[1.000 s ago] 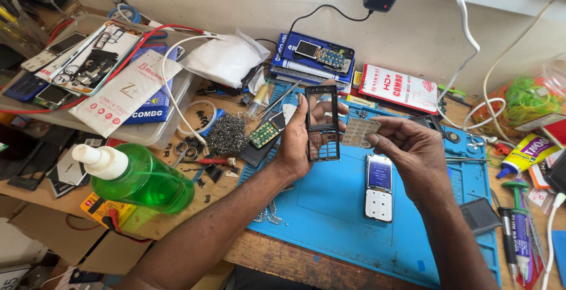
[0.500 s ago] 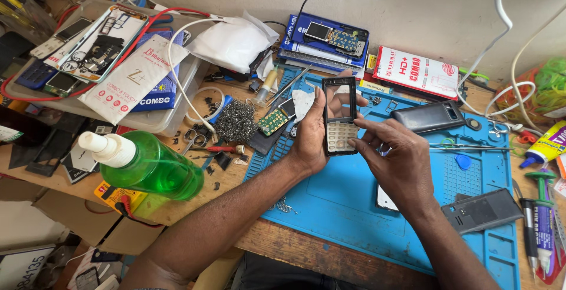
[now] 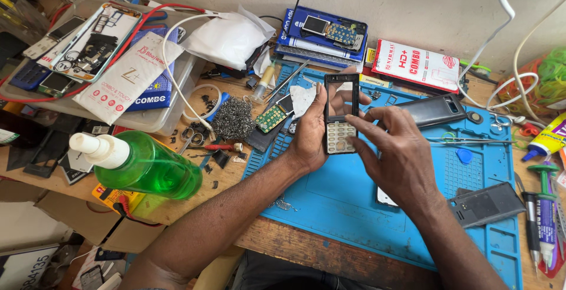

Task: The person disassembles and reassembles a mobile phone by hand, handling the phone chassis, internal components, and the battery.

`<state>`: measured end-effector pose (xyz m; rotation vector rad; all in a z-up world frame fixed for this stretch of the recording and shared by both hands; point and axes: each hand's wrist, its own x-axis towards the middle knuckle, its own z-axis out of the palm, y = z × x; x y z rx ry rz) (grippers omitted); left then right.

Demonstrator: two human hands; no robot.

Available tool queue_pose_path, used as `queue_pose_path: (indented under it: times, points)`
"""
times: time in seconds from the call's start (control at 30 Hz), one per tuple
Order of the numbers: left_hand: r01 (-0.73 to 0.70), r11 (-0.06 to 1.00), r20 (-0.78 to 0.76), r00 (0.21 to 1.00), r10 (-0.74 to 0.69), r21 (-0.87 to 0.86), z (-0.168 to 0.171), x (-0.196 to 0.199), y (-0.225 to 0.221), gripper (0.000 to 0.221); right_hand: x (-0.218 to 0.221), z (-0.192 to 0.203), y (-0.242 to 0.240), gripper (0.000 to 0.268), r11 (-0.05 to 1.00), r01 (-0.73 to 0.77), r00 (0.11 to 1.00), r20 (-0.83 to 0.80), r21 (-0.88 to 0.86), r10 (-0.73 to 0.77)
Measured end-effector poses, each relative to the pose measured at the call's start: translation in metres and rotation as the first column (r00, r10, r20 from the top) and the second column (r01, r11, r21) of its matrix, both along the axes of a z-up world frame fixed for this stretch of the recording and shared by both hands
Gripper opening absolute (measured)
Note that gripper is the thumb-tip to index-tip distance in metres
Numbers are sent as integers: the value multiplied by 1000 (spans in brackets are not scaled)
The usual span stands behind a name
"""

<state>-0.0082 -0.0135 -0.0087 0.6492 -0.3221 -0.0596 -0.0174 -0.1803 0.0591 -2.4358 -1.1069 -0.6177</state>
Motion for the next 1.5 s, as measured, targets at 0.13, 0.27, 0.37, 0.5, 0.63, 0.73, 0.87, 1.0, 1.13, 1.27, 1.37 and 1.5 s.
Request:
queue_pose_path:
  times: [0.13, 0.27, 0.37, 0.5, 0.63, 0.73, 0.87, 1.0, 1.13, 1.27, 1.37, 1.5]
  points:
    - [-8, 999, 8, 1000, 7, 40, -2, -1, -1, 67, -1, -1, 5, 30, 1000, 19, 997, -72, -24, -21]
    - [-35, 998, 10, 999, 34, 45, -4, 0, -2, 69, 0, 3, -1, 17, 987, -61, 985, -148, 151, 84]
    - [-108, 992, -4, 994, 109, 60, -2, 3, 0, 67, 1, 8, -4, 25, 873, 58, 910, -385, 483, 153]
    - [-204, 979, -39, 978, 203, -23, -4, 6, 2, 62, 9, 7, -11, 31, 685, 240, 762, -570, 688, 306]
    - [-257, 961, -86, 965, 248, -104, -3, 7, 1, 58, 10, -13, -4, 37, 723, 286, 617, -698, 629, 363]
    - [-260, 955, -87, 964, 250, -144, -1, 7, 1, 57, 6, -22, 1, 47, 785, 194, 596, -706, 588, 381]
    - [-253, 957, -87, 966, 243, -139, -2, 5, -1, 61, 2, -23, 6, 43, 880, 191, 707, -683, 435, 185]
    - [-253, 960, -102, 965, 242, -119, -4, 4, -1, 65, 0, -27, 11, 35, 883, 275, 695, -713, 380, 90]
    - [-237, 962, -87, 970, 227, -134, -3, 4, -1, 63, -2, -33, 13, 29, 844, 287, 645, -743, 454, 180]
    - [-238, 961, -79, 970, 228, -144, -2, 4, 0, 62, 2, -29, 10, 34, 899, 287, 629, -773, 330, 83]
    - [-243, 956, -90, 969, 231, -166, 0, 5, 1, 62, -1, -21, 6, 31, 950, 167, 884, -466, 265, -26]
    - [-232, 950, -64, 973, 223, -211, 1, 4, 2, 60, -4, -7, 8, 27, 993, 17, 997, -74, 117, -9]
